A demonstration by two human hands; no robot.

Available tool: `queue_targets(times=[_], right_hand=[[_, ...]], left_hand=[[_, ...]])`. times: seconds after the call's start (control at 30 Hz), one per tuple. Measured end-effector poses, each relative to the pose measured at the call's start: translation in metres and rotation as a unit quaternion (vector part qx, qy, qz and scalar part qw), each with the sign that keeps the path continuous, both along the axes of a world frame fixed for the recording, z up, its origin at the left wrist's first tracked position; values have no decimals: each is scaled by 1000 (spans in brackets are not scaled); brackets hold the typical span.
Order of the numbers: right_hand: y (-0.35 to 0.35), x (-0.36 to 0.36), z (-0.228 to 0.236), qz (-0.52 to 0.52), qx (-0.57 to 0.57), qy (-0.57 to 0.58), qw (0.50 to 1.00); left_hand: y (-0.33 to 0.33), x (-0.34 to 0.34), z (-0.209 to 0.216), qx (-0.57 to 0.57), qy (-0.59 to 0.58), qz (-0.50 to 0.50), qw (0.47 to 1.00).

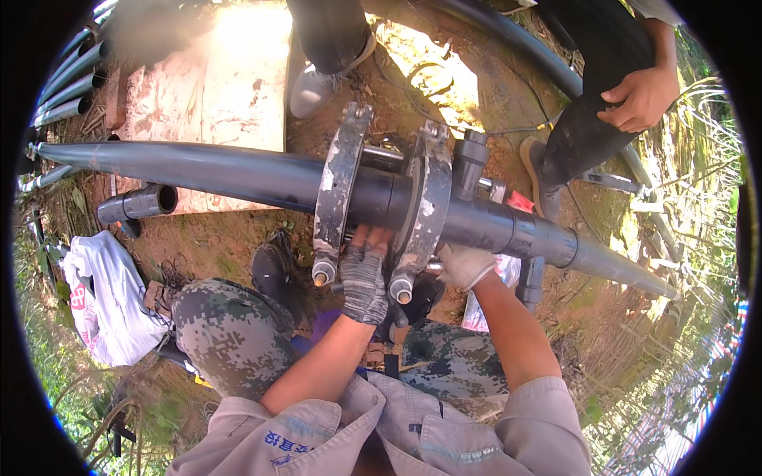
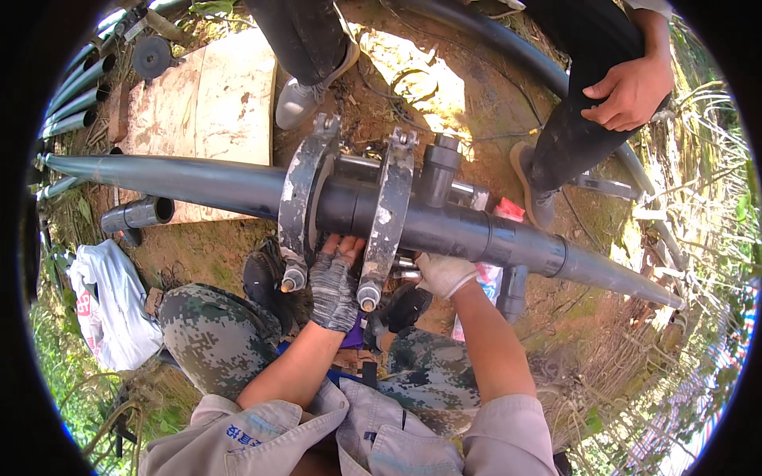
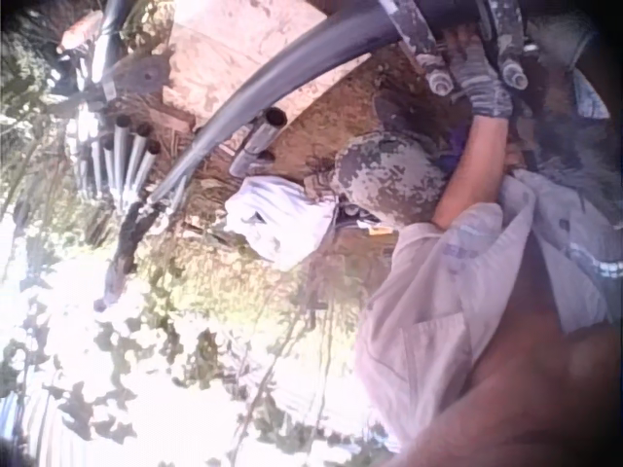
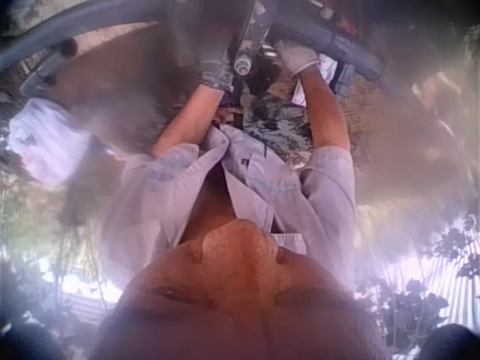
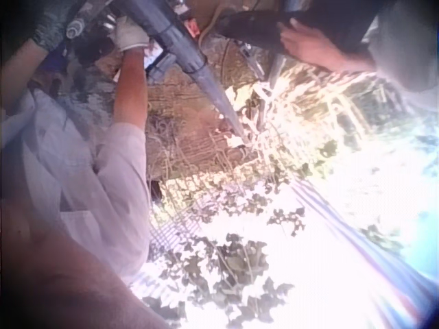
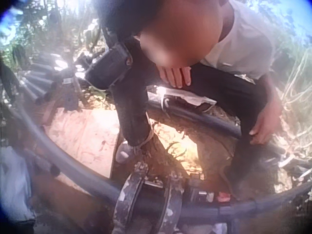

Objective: The person assembles a pipe fitting by tightening bolts on a clamp with a wrench. They align the pipe sections and secure the connection while another person assists by holding the pipe.

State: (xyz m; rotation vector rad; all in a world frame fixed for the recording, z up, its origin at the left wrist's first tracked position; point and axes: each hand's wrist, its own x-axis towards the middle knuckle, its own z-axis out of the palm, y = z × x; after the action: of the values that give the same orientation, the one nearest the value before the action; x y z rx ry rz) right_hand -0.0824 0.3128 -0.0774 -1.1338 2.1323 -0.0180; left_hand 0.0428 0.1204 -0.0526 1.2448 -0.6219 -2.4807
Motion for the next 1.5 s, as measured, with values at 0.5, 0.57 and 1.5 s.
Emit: queue_targets(times=[0.5, 0.57, 1.5], right_hand=[[-7, -1, 3, 32, -14, 25, 999], [-8, 0, 4, 38, -11, 50, 998], [-16, -1, 17, 5, 39, 16, 999]], left_hand=[[-13, -17, -18, -57, -13, -97, 994], [-10, -16, -15, -56, -31, -93, 994], [-30, -27, -21, -15, 127, -93, 987]])
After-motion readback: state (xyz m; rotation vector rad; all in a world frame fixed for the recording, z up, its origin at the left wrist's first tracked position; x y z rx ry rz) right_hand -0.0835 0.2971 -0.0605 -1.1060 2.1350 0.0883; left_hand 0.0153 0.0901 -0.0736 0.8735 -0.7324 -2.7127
